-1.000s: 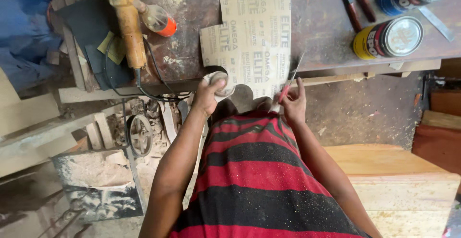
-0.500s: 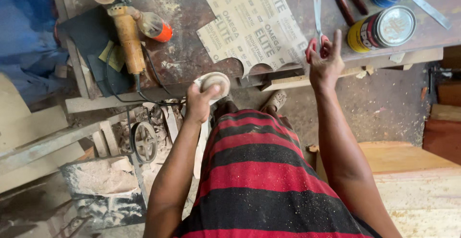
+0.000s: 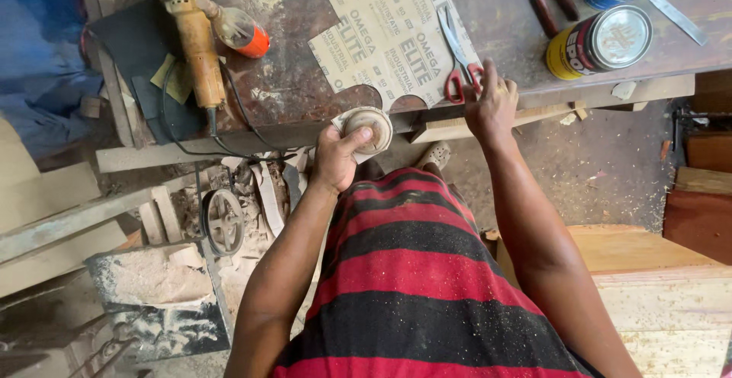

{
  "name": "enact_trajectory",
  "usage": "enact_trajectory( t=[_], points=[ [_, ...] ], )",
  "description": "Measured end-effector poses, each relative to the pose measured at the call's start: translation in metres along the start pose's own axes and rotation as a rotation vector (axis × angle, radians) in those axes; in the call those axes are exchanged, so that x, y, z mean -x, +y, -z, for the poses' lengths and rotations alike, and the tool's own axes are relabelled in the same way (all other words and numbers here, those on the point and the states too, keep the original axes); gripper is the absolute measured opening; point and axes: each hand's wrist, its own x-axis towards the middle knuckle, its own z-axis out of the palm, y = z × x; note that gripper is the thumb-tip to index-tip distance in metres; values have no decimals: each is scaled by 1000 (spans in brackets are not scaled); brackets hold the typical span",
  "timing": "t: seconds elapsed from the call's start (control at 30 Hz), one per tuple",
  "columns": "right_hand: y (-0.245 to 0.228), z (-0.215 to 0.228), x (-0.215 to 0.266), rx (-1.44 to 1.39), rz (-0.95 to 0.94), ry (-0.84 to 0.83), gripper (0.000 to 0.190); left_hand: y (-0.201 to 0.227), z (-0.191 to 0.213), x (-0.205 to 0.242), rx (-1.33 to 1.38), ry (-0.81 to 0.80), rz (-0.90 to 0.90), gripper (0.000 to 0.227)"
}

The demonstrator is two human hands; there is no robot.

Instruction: The person cuts circular pieces from a sheet of sandpaper using scissors, then applies glue to the back of a circular sanding pad and attaches the cut sandpaper disc. The finished disc is placed on the workbench.

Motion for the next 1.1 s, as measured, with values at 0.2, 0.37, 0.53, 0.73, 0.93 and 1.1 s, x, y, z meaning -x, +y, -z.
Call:
enact_trajectory(
  t=[0.2,0.37,0.53,0.73,0.93,1.1],
  points=[
    [-6,-8,-21,37,14,-122,70,5,-7,13,63,8,-11,33],
    [-8,-8,-30,222,-59,-245,60,9,-12,22,27,52,-84,34],
    [-11,3,-28,208,-62,-218,48,6,-8,28,-41,86,-149,36],
    [-15,41,-27,-376,-417,-338,80,6,-3,26,-86,11,-69,36],
    [-47,64,14,-1011,-468,-293,96,7,-10,19,-155,-105,69,36],
    [-88,71,38,-1367,-459,-508,98,8,-25,4,-189,-183,186,41]
  ],
)
